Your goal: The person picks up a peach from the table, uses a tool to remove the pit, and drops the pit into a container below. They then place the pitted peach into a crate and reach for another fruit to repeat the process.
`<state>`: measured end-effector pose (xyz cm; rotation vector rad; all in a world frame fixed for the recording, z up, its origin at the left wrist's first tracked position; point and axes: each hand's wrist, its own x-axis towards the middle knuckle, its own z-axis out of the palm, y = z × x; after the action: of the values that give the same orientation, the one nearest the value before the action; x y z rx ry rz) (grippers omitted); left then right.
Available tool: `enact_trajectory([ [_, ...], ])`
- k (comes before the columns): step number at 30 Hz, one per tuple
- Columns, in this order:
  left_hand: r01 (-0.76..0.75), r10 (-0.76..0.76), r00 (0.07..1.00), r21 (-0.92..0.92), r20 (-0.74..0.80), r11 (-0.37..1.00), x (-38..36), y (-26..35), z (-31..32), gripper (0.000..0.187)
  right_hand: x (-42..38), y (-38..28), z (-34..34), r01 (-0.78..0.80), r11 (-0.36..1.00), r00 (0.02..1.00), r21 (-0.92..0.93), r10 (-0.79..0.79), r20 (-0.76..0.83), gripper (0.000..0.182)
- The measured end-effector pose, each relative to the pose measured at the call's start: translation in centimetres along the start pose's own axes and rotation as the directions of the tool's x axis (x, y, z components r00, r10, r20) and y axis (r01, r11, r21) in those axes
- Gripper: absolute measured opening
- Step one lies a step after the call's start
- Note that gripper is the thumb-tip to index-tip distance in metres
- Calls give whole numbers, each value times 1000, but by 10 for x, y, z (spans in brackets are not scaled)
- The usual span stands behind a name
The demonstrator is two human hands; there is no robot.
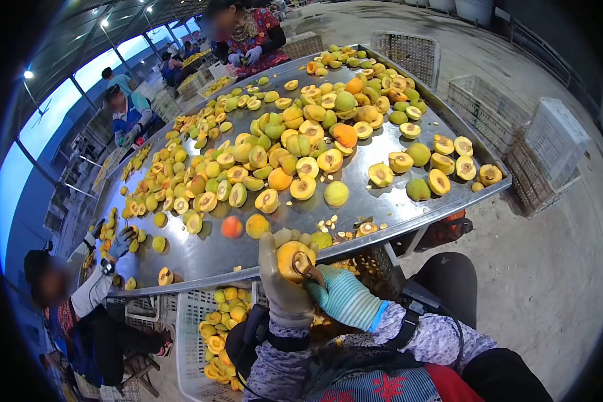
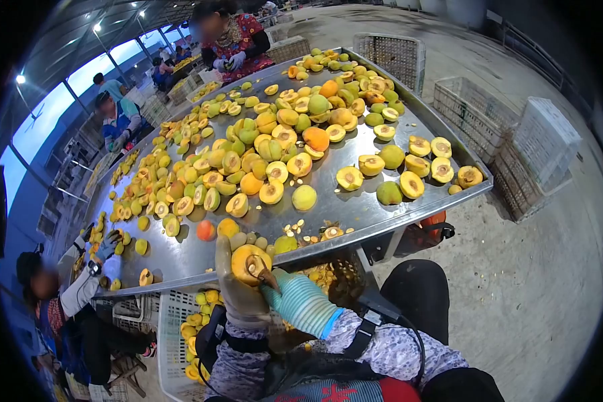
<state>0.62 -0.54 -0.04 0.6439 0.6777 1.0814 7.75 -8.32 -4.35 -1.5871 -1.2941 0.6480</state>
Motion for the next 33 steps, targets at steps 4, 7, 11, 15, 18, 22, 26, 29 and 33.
enact_trajectory([
  [4, -4, -8, 994, 108, 108, 994, 1, 5, -9, 42, -4, 5, 4, -22, 997, 995, -80, 30, 91, 33],
  [7, 59, -99, 969, 181, 225, 982, 2, 15, -13, 40, -9, 3, 0, 15, 1000, 993, -17, -13, 114, 34],
  [11, -126, -64, 934, 491, 351, 862, 10, 22, -17, 52, -12, 14, 8, 21, 991, 989, 136, -40, 143, 35],
  [15, -147, 3, 960, 500, 278, 854, 2, 18, -7, 54, -11, -7, -2, -235, 944, 939, 231, 159, 306, 36],
  [18, -88, 63, 990, 208, 125, 974, 3, 5, -9, 55, -10, -22, -10, -506, 784, 826, 359, 322, 462, 36],
  [22, -41, -46, 978, 402, 203, 915, 9, 14, -11, 52, -12, 10, 3, -158, 979, 960, 126, 123, 253, 36],
  [26, 45, -215, 956, 620, 202, 784, 19, 10, -22, 51, -16, 22, 5, -204, 978, 929, 49, 178, 324, 38],
  [29, -122, -95, 949, 624, 302, 772, 10, 13, -17, 52, -19, 24, 7, -207, 967, 941, 151, 154, 302, 40],
  [33, -101, -93, 947, 560, 309, 822, 14, 6, -26, 50, -18, 9, -8, -399, 910, 845, 109, 319, 428, 43],
])
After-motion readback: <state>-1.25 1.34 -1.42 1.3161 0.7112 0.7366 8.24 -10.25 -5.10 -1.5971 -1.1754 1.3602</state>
